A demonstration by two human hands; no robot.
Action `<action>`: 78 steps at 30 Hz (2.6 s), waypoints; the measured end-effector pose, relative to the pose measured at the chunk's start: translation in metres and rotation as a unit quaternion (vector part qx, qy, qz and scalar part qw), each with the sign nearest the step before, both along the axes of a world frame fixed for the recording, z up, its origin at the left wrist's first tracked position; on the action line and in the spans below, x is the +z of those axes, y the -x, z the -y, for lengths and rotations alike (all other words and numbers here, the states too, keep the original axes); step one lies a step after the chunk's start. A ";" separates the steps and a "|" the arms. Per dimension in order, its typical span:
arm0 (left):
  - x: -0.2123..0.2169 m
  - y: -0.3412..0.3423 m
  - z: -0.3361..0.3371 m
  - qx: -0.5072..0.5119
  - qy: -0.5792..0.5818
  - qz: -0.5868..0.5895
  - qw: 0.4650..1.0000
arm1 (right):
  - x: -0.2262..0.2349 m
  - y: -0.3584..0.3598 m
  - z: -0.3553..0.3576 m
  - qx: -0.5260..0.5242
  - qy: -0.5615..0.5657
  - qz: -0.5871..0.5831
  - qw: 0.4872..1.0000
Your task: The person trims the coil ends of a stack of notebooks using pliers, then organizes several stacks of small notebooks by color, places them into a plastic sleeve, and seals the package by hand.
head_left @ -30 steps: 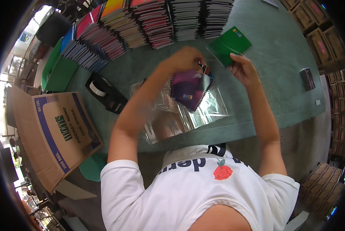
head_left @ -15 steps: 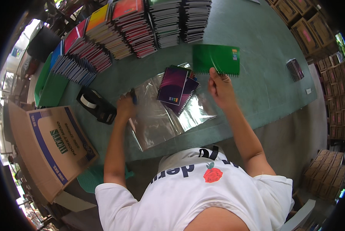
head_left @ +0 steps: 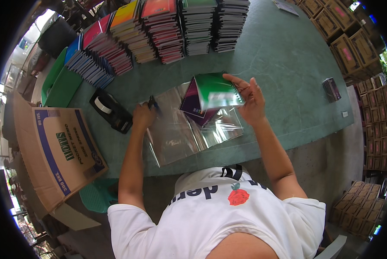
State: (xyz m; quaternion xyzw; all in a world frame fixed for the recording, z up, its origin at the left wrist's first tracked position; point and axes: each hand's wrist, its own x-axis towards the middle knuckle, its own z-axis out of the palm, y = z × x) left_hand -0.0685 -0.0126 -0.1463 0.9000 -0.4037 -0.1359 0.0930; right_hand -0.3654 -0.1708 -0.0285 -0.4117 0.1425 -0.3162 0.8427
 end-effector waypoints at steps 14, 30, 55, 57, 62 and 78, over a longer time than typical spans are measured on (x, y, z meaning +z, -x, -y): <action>-0.011 -0.034 0.016 -0.038 -0.032 0.016 0.999 | -0.030 0.001 0.027 -0.020 -0.141 -0.130 0.981; 0.009 -0.056 0.000 0.238 0.231 -0.421 0.844 | -0.077 0.006 0.039 0.208 -0.401 0.313 0.836; 0.153 0.058 0.029 -0.170 0.244 -0.038 0.954 | 0.020 -0.098 0.015 -0.153 0.564 -0.312 0.749; 0.149 0.055 0.026 -0.144 0.231 -0.045 0.961 | 0.024 -0.109 0.010 -0.161 0.595 -0.302 0.727; 0.143 0.049 0.015 -0.095 0.237 -0.071 0.964 | 0.030 -0.128 0.000 -0.136 0.599 -0.305 0.728; 0.131 0.025 -0.007 -0.011 0.317 -0.113 0.942 | 0.028 -0.179 -0.021 -0.097 0.646 -0.274 0.706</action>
